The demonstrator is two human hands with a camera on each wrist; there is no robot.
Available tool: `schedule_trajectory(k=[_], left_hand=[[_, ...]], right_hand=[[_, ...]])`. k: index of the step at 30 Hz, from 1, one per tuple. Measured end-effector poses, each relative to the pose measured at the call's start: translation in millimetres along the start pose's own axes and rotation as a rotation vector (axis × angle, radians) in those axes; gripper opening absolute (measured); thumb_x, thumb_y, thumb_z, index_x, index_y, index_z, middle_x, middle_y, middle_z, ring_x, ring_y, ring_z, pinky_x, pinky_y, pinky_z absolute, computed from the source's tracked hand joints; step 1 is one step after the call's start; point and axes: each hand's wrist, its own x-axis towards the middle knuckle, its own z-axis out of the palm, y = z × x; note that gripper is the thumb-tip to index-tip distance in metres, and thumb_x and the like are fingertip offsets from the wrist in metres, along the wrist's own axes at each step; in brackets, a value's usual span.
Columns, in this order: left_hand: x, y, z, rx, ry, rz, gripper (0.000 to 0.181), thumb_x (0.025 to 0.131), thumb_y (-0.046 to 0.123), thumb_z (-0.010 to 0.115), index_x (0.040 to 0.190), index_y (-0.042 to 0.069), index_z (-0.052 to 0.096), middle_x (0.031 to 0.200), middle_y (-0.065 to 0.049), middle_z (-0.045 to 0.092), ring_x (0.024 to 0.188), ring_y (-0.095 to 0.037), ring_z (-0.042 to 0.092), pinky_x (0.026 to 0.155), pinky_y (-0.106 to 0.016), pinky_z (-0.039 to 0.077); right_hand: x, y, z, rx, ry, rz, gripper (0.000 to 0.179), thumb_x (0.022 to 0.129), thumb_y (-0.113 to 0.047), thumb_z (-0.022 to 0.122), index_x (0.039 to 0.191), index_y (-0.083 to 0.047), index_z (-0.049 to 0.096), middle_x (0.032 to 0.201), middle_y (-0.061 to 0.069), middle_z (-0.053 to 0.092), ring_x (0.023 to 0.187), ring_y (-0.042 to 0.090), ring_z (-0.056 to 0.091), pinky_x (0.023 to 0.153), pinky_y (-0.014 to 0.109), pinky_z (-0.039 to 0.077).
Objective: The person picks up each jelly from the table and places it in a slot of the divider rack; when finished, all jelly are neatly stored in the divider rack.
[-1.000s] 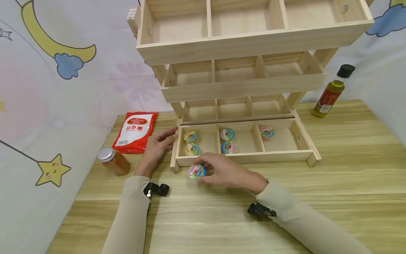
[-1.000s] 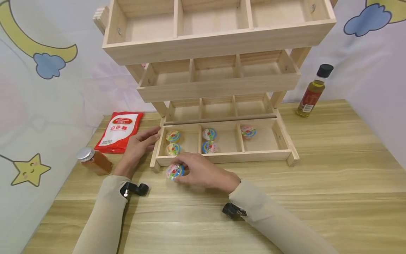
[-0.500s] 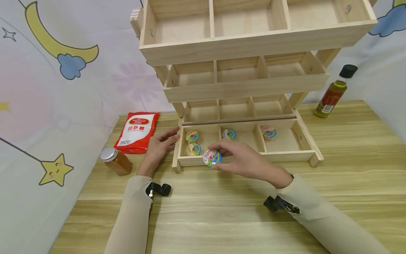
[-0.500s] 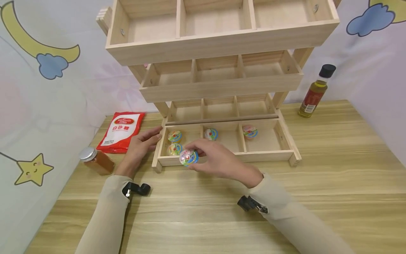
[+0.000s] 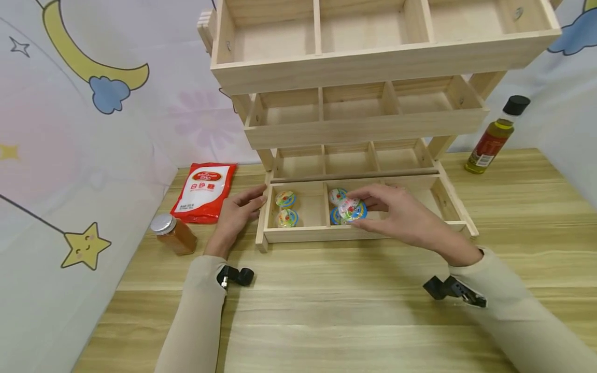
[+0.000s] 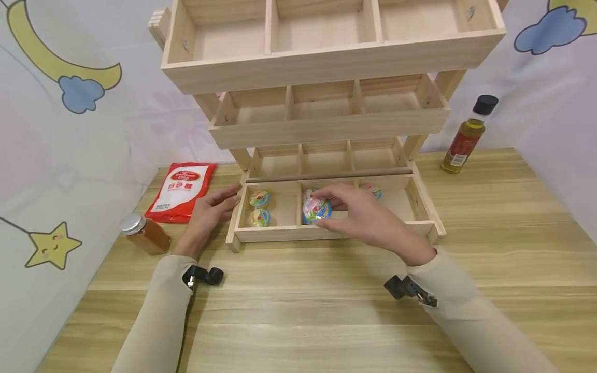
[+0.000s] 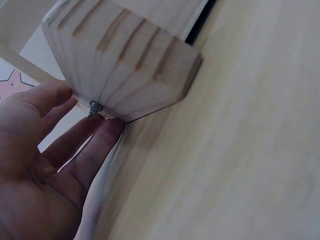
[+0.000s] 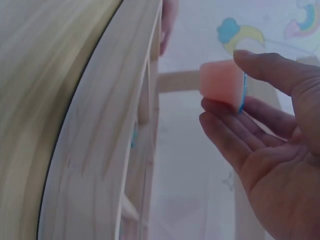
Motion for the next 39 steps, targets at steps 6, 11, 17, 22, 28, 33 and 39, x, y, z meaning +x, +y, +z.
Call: schedule_trajectory(k=[6, 11, 17, 22, 28, 33, 39], left_hand=[[1.1, 2.3, 2.6, 0.026, 0.004, -0.002, 0.043, 0.103, 0.017, 0.073, 0.144, 0.007, 0.067, 0.143, -0.011, 0.066, 0.116, -0.017, 0.068, 0.090, -0.025, 0.060], [1.6, 2.3, 2.8, 0.032, 0.001, -0.005, 0.043, 0.103, 0.018, 0.073, 0.145, 0.007, 0.067, 0.144, -0.012, 0.065, 0.118, -0.018, 0.067, 0.090, -0.025, 0.060], [2.0, 2.9, 2.9, 0.010, 0.005, -0.008, 0.043, 0.103, 0.016, 0.072, 0.145, 0.007, 0.066, 0.144, -0.012, 0.065, 0.118, -0.017, 0.067, 0.090, -0.025, 0.060], [0.9, 2.4, 1.4, -0.007, 0.006, -0.012, 0.044, 0.103, 0.015, 0.072, 0.146, 0.005, 0.065, 0.146, -0.013, 0.064, 0.117, -0.016, 0.067, 0.091, -0.026, 0.060], [0.0, 2.2, 0.6, 0.014, 0.012, -0.016, 0.044, 0.103, 0.016, 0.073, 0.145, 0.007, 0.066, 0.145, -0.011, 0.065, 0.116, -0.016, 0.068, 0.091, -0.025, 0.060], [-0.4, 1.8, 0.8, 0.021, 0.009, -0.020, 0.044, 0.103, 0.016, 0.072, 0.146, 0.007, 0.066, 0.146, -0.011, 0.064, 0.117, -0.017, 0.068, 0.091, -0.026, 0.060], [-0.9, 1.6, 0.5, 0.023, 0.009, -0.018, 0.044, 0.103, 0.016, 0.072, 0.145, 0.006, 0.066, 0.145, -0.012, 0.064, 0.117, -0.017, 0.067, 0.090, -0.026, 0.060]], right_hand=[[-11.2, 11, -24, -0.020, 0.069, 0.020, 0.047, 0.091, -0.005, 0.085, 0.134, 0.003, 0.067, 0.125, 0.014, 0.072, 0.106, 0.025, 0.070, 0.094, 0.024, 0.057], [-19.2, 19, -41, -0.015, 0.107, 0.087, 0.047, 0.092, -0.005, 0.084, 0.135, 0.001, 0.068, 0.129, 0.015, 0.071, 0.105, 0.010, 0.068, 0.089, 0.013, 0.054], [-25.1, 32, -54, -0.003, 0.107, 0.157, 0.048, 0.095, -0.006, 0.082, 0.139, 0.003, 0.065, 0.135, 0.019, 0.067, 0.106, -0.001, 0.063, 0.088, 0.010, 0.052], [-27.7, 41, -55, -0.012, 0.089, 0.221, 0.049, 0.096, -0.011, 0.082, 0.139, 0.001, 0.064, 0.138, 0.019, 0.065, 0.114, 0.020, 0.068, 0.087, 0.010, 0.052], [-29.6, 52, -52, -0.015, 0.071, 0.245, 0.050, 0.096, -0.010, 0.081, 0.141, 0.002, 0.063, 0.138, 0.020, 0.065, 0.117, 0.027, 0.067, 0.087, 0.009, 0.051], [-32.3, 58, -54, -0.029, 0.054, 0.262, 0.052, 0.097, -0.009, 0.080, 0.144, 0.004, 0.061, 0.138, 0.023, 0.064, 0.119, 0.036, 0.066, 0.087, 0.007, 0.049], [-34.7, 64, -56, -0.076, 0.034, 0.274, 0.052, 0.097, -0.013, 0.081, 0.144, 0.000, 0.062, 0.137, 0.022, 0.066, 0.118, 0.036, 0.067, 0.086, 0.007, 0.048]])
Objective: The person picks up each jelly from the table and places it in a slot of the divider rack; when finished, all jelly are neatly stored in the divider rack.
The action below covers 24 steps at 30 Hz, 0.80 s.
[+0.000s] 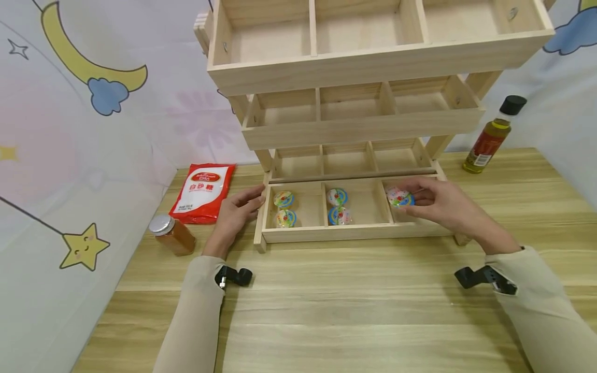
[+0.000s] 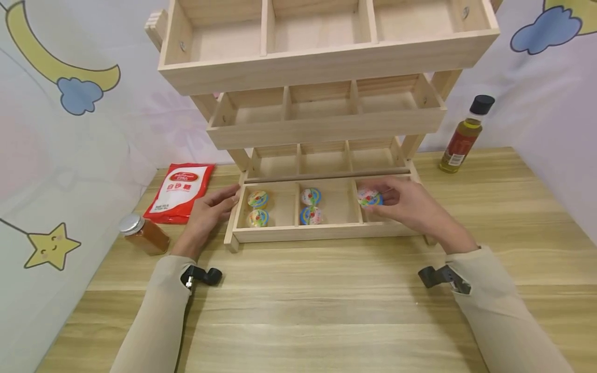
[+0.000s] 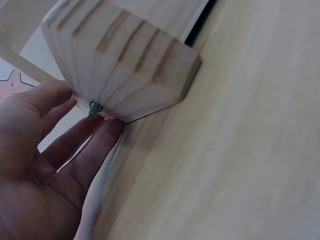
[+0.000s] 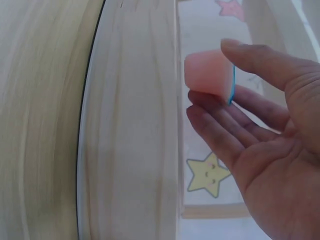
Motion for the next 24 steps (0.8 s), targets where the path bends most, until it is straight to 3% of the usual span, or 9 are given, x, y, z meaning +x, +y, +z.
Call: schedule_trajectory(k=[14, 24], left_hand=[[-0.3, 0.5, 0.0, -0.006, -0.005, 0.005, 0.044, 0.103, 0.017, 0.073, 0.145, 0.006, 0.066, 0.144, -0.013, 0.065, 0.116, -0.016, 0.068, 0.090, -0.026, 0.060], [-0.5, -0.3, 0.1, -0.008, -0.007, 0.016, 0.045, 0.103, 0.017, 0.073, 0.145, 0.005, 0.066, 0.145, -0.012, 0.064, 0.117, -0.015, 0.067, 0.090, -0.026, 0.060]], right_hand=[[1.2, 21, 2, -0.041, -0.050, 0.045, 0.053, 0.095, -0.031, 0.084, 0.137, -0.004, 0.067, 0.128, 0.017, 0.070, 0.113, 0.032, 0.070, 0.087, 0.029, 0.057], [4.5, 31, 5, -0.001, -0.082, 0.056, 0.044, 0.095, -0.026, 0.084, 0.131, -0.006, 0.070, 0.120, 0.011, 0.073, 0.108, 0.025, 0.071, 0.082, 0.025, 0.056]])
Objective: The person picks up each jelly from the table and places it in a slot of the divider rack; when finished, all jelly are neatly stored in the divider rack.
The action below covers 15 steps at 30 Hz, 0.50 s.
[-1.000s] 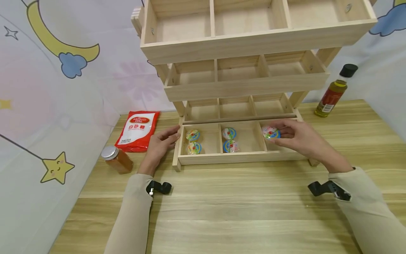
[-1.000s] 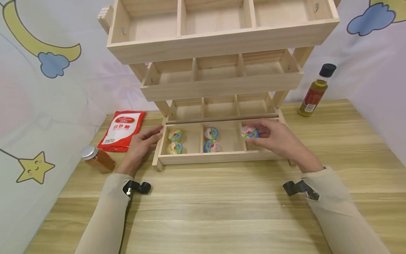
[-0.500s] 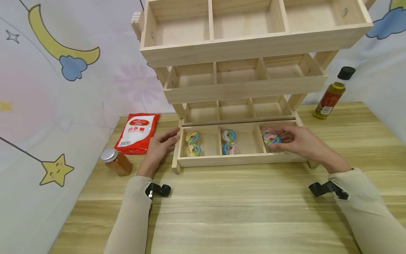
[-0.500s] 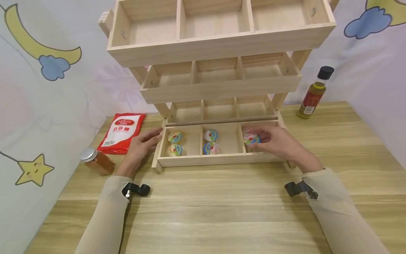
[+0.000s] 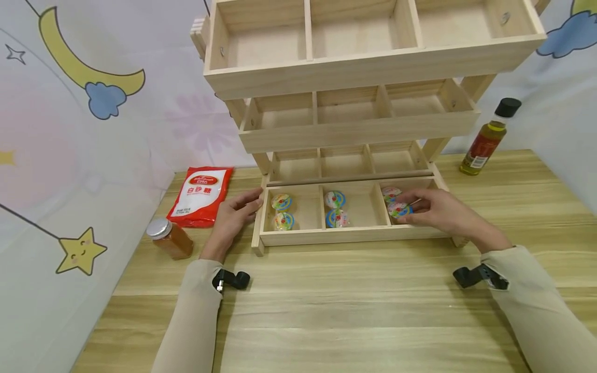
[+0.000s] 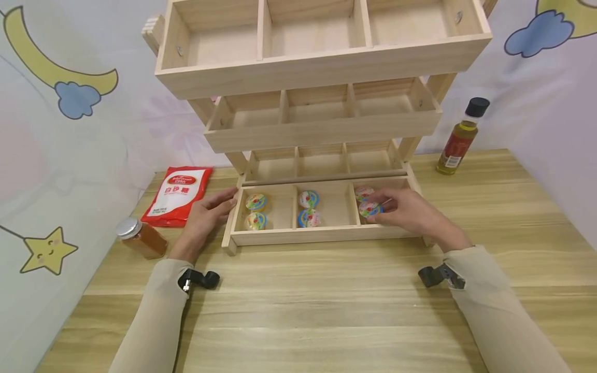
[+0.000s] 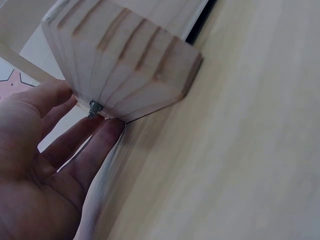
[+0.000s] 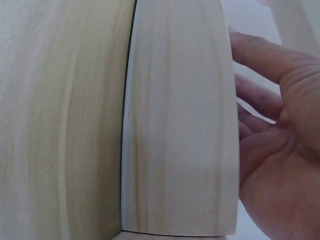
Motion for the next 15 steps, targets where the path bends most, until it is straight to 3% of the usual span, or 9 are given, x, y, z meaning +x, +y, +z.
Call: schedule_trajectory(k=[15], left_hand=[[0.3, -0.9, -0.4, 0.001, -0.002, -0.001, 0.045, 0.103, 0.018, 0.073, 0.145, 0.006, 0.066, 0.146, -0.011, 0.064, 0.119, -0.015, 0.066, 0.091, -0.026, 0.060]], right_hand=[[3.3, 12, -1, 0.050, -0.052, -0.028, 0.039, 0.097, -0.018, 0.081, 0.134, -0.006, 0.071, 0.129, 0.014, 0.070, 0.114, 0.031, 0.071, 0.082, 0.024, 0.057]])
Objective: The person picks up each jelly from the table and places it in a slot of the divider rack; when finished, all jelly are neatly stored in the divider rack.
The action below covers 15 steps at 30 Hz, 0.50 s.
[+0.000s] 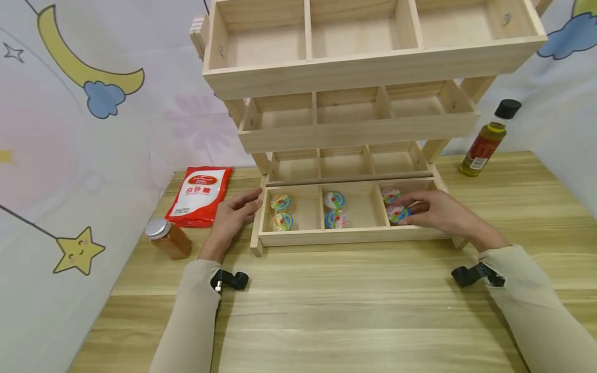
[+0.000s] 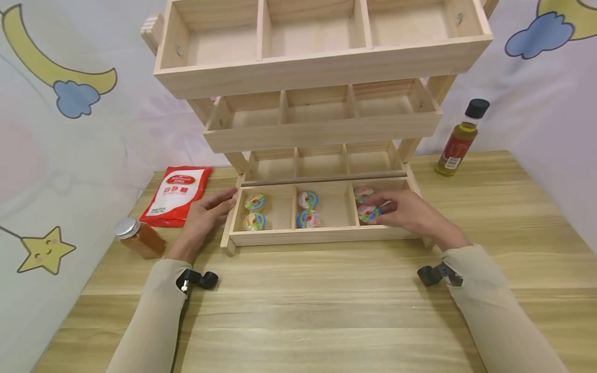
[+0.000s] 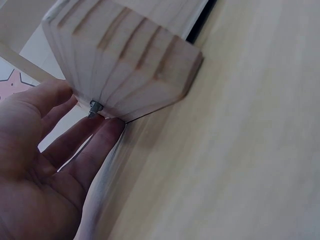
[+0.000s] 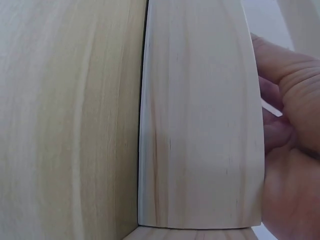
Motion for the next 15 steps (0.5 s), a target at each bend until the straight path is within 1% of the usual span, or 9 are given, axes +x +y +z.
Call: schedule_trajectory(k=[7, 12, 15], left_hand=[[-1.0, -0.8, -1.3, 0.005, -0.010, -0.002, 0.045, 0.103, 0.019, 0.072, 0.146, 0.006, 0.065, 0.146, -0.012, 0.064, 0.118, -0.015, 0.067, 0.091, -0.026, 0.060], [-1.9, -0.2, -2.7, 0.016, -0.010, -0.015, 0.045, 0.103, 0.021, 0.073, 0.146, 0.007, 0.066, 0.147, -0.010, 0.064, 0.120, -0.016, 0.066, 0.092, -0.025, 0.059], [-0.8, 0.5, -3.0, 0.012, -0.015, -0.008, 0.045, 0.103, 0.020, 0.072, 0.146, 0.007, 0.065, 0.147, -0.010, 0.063, 0.120, -0.016, 0.066, 0.092, -0.025, 0.059]], right_hand=[[0.0, 3.2, 0.1, 0.029, -0.028, -0.002, 0.036, 0.099, -0.012, 0.077, 0.134, -0.004, 0.071, 0.131, 0.017, 0.070, 0.116, 0.035, 0.070, 0.083, 0.025, 0.058], [-1.1, 4.1, -1.1, 0.006, -0.028, -0.005, 0.037, 0.099, -0.016, 0.078, 0.134, -0.004, 0.072, 0.130, 0.016, 0.071, 0.116, 0.034, 0.071, 0.083, 0.025, 0.058], [-1.9, 1.5, -4.2, -0.014, -0.021, -0.003, 0.037, 0.099, -0.018, 0.079, 0.133, -0.005, 0.073, 0.127, 0.013, 0.072, 0.114, 0.032, 0.071, 0.083, 0.025, 0.059]])
